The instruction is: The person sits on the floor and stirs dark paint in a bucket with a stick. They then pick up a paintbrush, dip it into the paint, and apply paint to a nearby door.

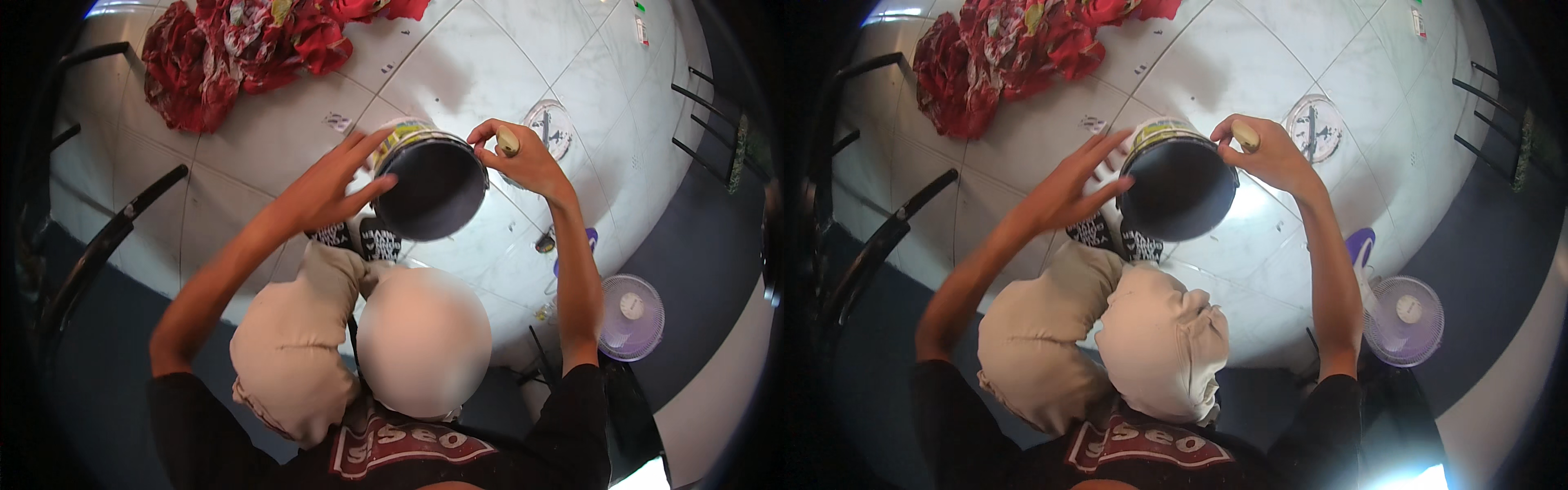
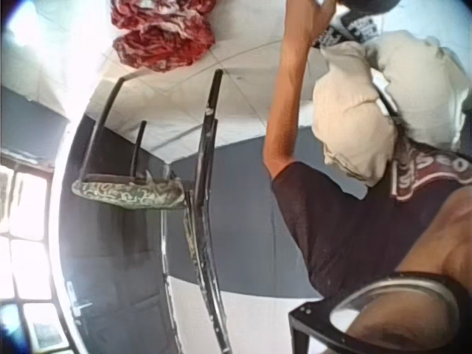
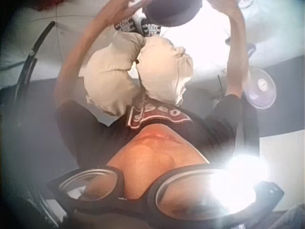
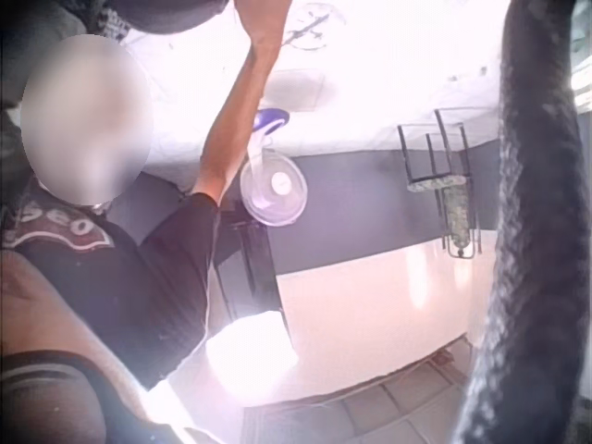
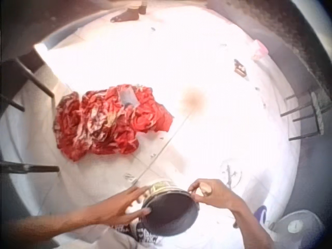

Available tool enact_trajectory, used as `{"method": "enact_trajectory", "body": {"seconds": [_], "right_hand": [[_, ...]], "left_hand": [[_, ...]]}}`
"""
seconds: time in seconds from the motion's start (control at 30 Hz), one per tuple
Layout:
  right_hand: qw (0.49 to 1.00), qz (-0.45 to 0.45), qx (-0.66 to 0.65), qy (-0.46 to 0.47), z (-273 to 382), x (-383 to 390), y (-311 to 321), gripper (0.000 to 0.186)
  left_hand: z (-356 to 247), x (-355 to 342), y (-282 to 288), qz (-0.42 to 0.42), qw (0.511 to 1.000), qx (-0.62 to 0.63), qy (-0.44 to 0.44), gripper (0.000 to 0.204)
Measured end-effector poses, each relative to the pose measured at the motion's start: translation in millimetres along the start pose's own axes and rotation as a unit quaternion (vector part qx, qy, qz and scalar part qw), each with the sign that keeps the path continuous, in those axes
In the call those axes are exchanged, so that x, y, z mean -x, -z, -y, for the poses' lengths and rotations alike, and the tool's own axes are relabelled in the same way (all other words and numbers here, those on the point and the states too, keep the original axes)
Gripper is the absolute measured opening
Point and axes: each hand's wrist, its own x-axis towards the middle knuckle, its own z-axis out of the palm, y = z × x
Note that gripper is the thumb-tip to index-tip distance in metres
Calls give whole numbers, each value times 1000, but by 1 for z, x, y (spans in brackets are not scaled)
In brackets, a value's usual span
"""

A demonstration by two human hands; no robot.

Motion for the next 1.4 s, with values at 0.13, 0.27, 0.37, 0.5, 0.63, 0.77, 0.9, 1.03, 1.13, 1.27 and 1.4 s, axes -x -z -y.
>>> {"method": "enact_trajectory", "body": {"seconds": [0.13, 0.27, 0.37, 0.5, 0.63, 0.77, 0.9, 1.03, 1.13, 1.27, 1.4], "right_hand": [[996, -82, 26, 2, 16, 31, -6, 25], [961, -250, 109, 47, 23, 117, -24, 27], [973, -210, 41, -82, 27, 213, -57, 26], [978, -143, 22, -151, 7, 348, -138, 25], [966, -148, 11, -212, -44, 463, -215, 28], [945, -142, -39, -290, -34, 544, -202, 28], [972, -152, 17, -179, 4, 528, -150, 27], [989, -116, 92, 4, 126, 460, -60, 27], [930, -110, 271, 224, 313, 415, -10, 32], [906, -84, 186, 370, 591, 428, -58, 35], [836, -107, 142, 519, 737, 449, -160, 69]], "left_hand": [[-9, -50, -22, -72, 992, -104, -25, 35], [-23, -46, -44, -172, 973, -155, -12, 19], [-50, -31, -65, -175, 979, -96, -49, 14], [-94, 5, -92, -20, 984, -139, 109, 35], [-144, 23, -81, -65, 975, -160, 140, 40], [-258, 102, -52, -174, 964, -153, 130, 43], [-341, 229, -6, -257, 950, -133, 121, 40], [-409, 347, 18, -389, 909, -66, 133, 38], [-443, 404, 22, -479, 868, -48, 120, 37], [-445, 487, 62, -547, 818, 1, 176, 42], [-403, 559, 72, -569, 779, 55, 258, 43]]}}
